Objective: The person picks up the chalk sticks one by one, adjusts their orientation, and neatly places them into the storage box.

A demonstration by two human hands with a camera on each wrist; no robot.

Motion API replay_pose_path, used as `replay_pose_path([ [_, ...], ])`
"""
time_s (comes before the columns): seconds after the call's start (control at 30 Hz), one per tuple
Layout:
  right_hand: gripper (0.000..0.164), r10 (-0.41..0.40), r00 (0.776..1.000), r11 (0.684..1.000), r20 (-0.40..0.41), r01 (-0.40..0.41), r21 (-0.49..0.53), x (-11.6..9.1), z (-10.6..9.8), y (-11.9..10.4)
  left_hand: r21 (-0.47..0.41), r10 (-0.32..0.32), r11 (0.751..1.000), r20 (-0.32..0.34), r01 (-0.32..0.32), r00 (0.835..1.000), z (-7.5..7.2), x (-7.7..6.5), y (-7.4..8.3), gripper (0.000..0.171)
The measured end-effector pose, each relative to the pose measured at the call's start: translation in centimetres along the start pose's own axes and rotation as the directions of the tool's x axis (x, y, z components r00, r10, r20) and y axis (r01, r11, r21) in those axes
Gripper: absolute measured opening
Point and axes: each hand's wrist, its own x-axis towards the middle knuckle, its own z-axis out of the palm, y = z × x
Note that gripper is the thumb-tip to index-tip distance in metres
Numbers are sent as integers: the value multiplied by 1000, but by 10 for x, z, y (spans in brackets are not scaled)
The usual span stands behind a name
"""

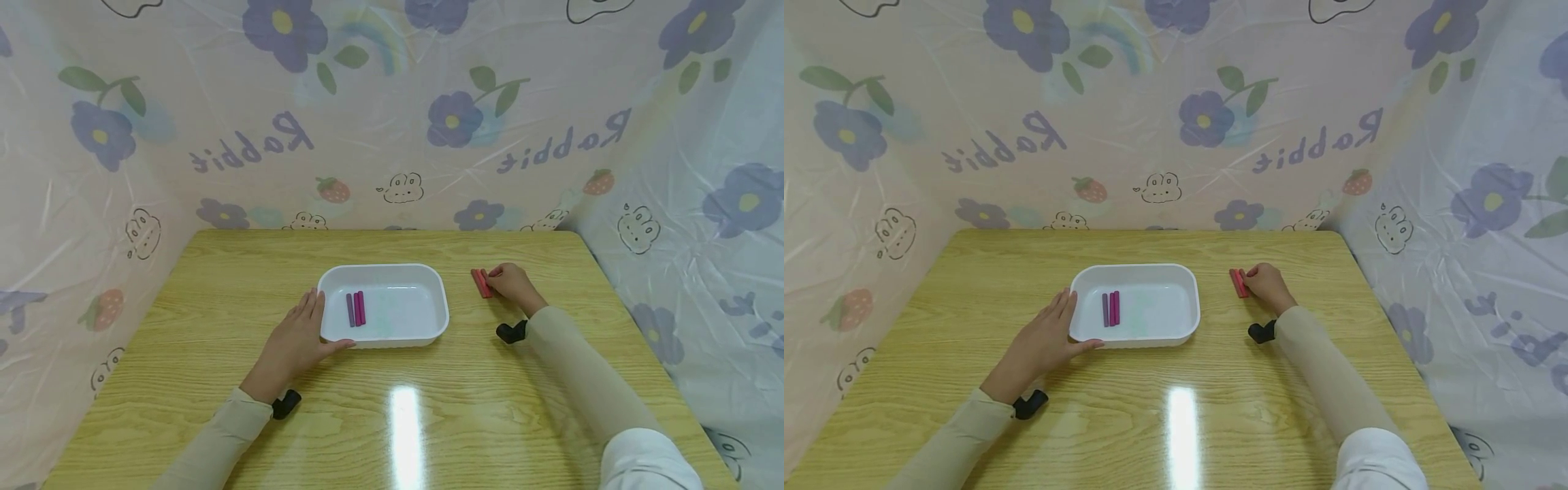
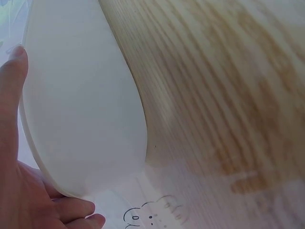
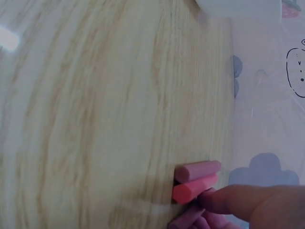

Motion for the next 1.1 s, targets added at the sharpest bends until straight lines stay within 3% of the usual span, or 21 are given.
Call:
replay_pose_path([
  [0.67, 27, 30, 998, 999, -62, -33, -37, 1, 3, -1, 7, 5, 1000, -4, -5, 1000, -2, 0, 0, 117],
  [1.1, 36, 8, 999, 1000, -44, -7, 16, 1, 1, 3, 16, -2, 1000, 3, 2, 1000, -2, 0, 1, 117],
])
